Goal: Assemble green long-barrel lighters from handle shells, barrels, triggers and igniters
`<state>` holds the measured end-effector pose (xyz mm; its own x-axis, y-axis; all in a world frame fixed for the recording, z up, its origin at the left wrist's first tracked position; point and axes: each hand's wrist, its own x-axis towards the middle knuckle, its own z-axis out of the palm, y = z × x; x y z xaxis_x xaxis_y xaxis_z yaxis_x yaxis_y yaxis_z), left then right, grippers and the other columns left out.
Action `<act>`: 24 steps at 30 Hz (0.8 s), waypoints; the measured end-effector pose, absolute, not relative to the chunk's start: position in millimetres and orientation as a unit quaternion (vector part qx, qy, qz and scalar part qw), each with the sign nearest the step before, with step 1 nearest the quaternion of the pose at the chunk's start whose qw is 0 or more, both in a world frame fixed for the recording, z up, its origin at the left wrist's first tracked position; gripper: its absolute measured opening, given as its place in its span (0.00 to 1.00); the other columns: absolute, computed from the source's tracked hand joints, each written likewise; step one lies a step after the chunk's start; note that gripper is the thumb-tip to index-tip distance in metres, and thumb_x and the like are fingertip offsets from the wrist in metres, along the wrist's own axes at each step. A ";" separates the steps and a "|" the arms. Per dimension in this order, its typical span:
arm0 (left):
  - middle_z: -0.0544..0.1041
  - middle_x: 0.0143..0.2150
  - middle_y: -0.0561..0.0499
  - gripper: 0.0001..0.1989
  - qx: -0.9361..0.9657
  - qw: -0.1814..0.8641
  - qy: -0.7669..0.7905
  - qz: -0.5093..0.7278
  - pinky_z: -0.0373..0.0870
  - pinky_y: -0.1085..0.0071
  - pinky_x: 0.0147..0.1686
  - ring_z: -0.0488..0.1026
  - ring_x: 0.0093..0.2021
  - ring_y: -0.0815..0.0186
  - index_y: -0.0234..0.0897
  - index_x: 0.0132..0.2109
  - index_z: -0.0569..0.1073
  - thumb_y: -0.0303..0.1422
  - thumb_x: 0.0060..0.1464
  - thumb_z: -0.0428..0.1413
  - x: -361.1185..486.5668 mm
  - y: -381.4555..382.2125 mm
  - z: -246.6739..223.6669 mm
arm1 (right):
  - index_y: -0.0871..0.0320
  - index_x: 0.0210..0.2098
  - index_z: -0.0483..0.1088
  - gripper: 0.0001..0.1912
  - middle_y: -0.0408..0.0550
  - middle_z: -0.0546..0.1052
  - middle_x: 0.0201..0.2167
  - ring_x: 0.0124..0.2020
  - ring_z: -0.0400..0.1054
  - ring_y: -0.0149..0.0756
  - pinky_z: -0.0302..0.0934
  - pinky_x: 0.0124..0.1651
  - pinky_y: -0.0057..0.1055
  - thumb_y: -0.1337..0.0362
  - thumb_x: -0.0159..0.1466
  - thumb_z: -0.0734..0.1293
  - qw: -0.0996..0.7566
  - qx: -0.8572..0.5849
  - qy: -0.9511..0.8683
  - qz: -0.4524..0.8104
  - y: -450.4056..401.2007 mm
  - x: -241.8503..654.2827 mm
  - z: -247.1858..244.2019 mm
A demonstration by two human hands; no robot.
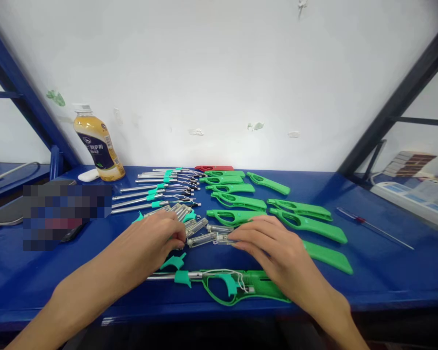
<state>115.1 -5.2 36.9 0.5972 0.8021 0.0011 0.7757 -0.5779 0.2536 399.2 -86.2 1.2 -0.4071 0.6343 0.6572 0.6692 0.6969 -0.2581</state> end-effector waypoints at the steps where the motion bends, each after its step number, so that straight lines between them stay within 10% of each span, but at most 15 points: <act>1: 0.81 0.41 0.49 0.12 0.886 0.115 0.445 0.056 0.70 0.67 0.42 0.78 0.45 0.57 0.44 0.37 0.83 0.26 0.64 0.56 114.7 -5.1 35.9 | 0.53 0.54 0.75 0.08 0.44 0.85 0.48 0.48 0.77 0.37 0.67 0.62 0.40 0.68 0.78 0.67 0.382 -0.388 -0.838 -0.025 -85.9 399.5 0.8; 24: 0.79 0.40 0.50 0.09 0.866 0.147 0.452 0.158 0.63 0.64 0.37 0.75 0.40 0.57 0.44 0.39 0.76 0.37 0.67 0.53 115.8 -15.4 37.0 | 0.53 0.59 0.74 0.13 0.48 0.84 0.53 0.52 0.77 0.40 0.72 0.54 0.37 0.70 0.78 0.66 0.393 -0.396 -0.830 -0.021 -88.6 398.0 1.5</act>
